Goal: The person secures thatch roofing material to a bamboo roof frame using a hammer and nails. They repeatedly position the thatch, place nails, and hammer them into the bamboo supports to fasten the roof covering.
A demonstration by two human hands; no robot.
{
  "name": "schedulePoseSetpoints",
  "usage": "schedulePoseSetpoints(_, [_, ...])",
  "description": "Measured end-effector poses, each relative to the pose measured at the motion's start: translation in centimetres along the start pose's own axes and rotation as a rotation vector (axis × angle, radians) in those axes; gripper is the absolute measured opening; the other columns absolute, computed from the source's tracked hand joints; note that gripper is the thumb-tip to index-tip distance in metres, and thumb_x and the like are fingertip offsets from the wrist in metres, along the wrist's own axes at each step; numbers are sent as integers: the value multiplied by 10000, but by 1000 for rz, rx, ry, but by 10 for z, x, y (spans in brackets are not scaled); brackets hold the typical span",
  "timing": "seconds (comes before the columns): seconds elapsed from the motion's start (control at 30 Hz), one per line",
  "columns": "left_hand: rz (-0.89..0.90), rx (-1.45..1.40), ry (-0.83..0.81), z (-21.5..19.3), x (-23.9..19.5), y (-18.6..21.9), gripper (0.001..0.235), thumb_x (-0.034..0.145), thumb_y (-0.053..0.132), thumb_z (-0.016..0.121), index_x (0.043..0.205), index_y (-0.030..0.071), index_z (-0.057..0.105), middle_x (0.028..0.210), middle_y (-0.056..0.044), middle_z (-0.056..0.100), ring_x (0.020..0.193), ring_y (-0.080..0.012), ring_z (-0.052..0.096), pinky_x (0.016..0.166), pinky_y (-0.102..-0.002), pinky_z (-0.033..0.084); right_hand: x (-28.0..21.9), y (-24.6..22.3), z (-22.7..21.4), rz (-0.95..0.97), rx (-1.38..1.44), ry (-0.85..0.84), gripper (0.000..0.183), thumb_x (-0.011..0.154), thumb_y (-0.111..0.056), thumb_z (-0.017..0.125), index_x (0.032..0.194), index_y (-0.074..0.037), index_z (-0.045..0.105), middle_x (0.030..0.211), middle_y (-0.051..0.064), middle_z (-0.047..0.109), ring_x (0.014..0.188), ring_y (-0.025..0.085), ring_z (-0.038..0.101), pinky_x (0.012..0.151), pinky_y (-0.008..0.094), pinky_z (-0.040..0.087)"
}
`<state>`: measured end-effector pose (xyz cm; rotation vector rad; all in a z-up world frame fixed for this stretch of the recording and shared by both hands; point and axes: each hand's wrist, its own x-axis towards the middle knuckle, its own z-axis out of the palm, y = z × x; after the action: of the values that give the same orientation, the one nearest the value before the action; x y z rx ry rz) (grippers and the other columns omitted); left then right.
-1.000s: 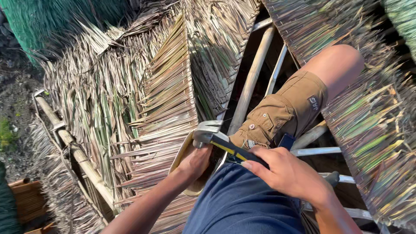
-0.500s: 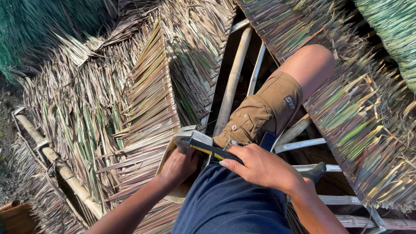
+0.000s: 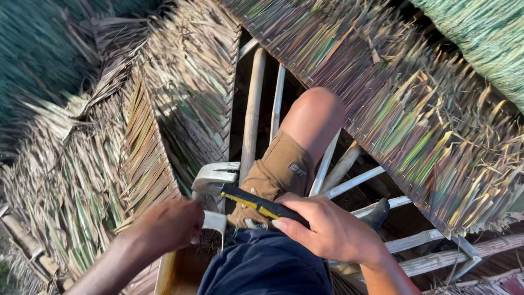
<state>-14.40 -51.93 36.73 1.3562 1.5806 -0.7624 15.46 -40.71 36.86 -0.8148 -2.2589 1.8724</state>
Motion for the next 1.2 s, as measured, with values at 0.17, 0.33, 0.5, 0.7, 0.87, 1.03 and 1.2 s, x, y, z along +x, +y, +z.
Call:
schedulePoseSetpoints(0.17, [205,-267,536,-158,132,10,183,873,221,708,1007,150,811,832,-65,785,753,-232,761,722,-400,579,-45,42,-116,234,115,274,498,975,-330,664,1373,-41,590,911,91,649,769,203,614,636,322,500])
schedulePoseSetpoints(0.33, [262,-459,801,-219,376,29,190,940,221,706,1045,75,769,766,-148,731,663,-285,702,666,-408,540,33,194,-182,198,816,685,355,1028,-360,531,1172,-37,555,745,15,515,555,84,499,510,261,437])
schedulePoseSetpoints(0.5, [290,-504,875,-195,583,16,165,861,131,740,1008,71,785,847,-162,751,726,-284,738,698,-377,565,115,336,-169,540,946,909,224,1012,-320,542,981,-115,458,621,-10,419,424,103,406,384,300,364])
schedulePoseSetpoints(0.7, [117,-760,1045,-156,736,5,153,878,102,723,1014,53,774,871,-165,760,776,-273,759,742,-371,579,218,442,-136,638,779,622,240,1017,-318,539,969,-91,479,615,2,459,433,119,455,391,337,404])
schedulePoseSetpoints(0.87, [-68,-884,1148,-154,774,24,141,859,99,739,986,52,778,843,-169,759,767,-294,757,739,-387,566,318,525,-121,580,294,544,394,1062,-417,509,993,-29,517,646,111,554,533,241,570,531,440,448])
schedulePoseSetpoints(1.03, [-136,-843,1162,-179,797,29,171,898,108,709,1051,112,786,954,-149,766,887,-307,742,819,-404,562,390,568,-100,617,109,581,455,1051,-475,474,977,-34,556,661,158,588,634,378,623,594,530,483])
schedulePoseSetpoints(1.2, [188,-432,1223,-181,839,1,167,832,111,733,980,142,806,1227,-20,758,1327,-275,577,1137,-450,375,425,582,-81,702,355,565,451,1024,-470,441,980,-29,524,691,219,614,605,407,664,578,580,461])
